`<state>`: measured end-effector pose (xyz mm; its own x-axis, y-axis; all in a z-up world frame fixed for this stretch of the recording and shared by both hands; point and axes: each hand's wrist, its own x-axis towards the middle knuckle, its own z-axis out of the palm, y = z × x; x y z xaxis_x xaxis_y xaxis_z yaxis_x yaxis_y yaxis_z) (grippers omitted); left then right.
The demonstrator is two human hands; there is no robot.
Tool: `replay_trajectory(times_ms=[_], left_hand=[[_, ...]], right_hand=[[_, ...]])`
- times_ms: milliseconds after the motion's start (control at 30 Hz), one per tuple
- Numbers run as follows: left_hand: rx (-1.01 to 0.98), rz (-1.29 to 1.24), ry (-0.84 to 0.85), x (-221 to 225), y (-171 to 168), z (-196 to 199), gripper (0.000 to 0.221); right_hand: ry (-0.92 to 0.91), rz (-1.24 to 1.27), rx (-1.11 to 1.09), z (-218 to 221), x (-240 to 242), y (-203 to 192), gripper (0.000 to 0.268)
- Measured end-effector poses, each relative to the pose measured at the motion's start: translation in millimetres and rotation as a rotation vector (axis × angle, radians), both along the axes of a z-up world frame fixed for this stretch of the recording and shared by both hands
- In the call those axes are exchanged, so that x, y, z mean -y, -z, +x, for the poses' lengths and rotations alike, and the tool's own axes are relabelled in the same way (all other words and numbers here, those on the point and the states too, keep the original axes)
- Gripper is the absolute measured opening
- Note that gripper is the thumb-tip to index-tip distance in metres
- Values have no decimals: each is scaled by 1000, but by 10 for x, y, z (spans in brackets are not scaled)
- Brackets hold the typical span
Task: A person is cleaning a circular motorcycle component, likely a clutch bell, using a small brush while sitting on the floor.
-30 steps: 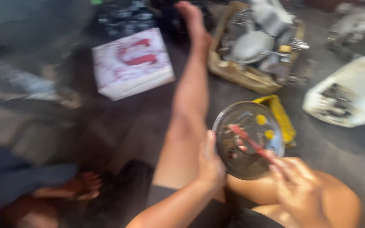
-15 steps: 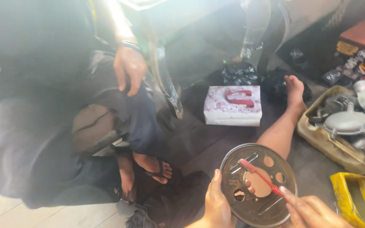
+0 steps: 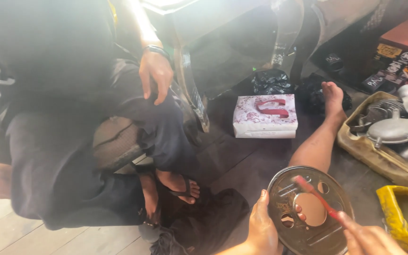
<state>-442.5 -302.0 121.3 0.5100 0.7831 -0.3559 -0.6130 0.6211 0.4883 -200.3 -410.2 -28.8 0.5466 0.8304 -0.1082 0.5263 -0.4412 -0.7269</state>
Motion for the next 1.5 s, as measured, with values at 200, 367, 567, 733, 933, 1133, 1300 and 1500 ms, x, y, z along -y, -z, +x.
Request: replay_trajectory(times_ms=[200, 367, 567, 733, 933, 1133, 1300, 1500], left_hand=[[-103, -67, 29, -14, -76, 181, 57], [-269, -173, 74, 67, 12, 432, 57], [-273, -228, 232, 146, -33, 704, 61], [-404, 19, 229, 148, 308, 935, 51], [-399, 169, 347, 126, 466, 1246, 45], [-364, -31, 358, 193, 757, 1714, 56], [-369, -56, 379, 303, 1078, 1835, 54], [-347, -112, 380, 203, 1318, 1784, 42]], right_hand=[[139, -348, -597, 719, 109, 521, 60], [-143, -23, -1429, 1649, 1024, 2087, 50], [257, 174, 520, -443, 830, -1301, 33], [276, 150, 500, -341, 869, -1437, 41], [207, 59, 509, -215, 997, -1166, 36], [353, 79, 419, -123, 944, -1225, 39], [398, 197, 381, 38, 1156, -713, 37], [342, 229, 401, 145, 1082, -280, 40]])
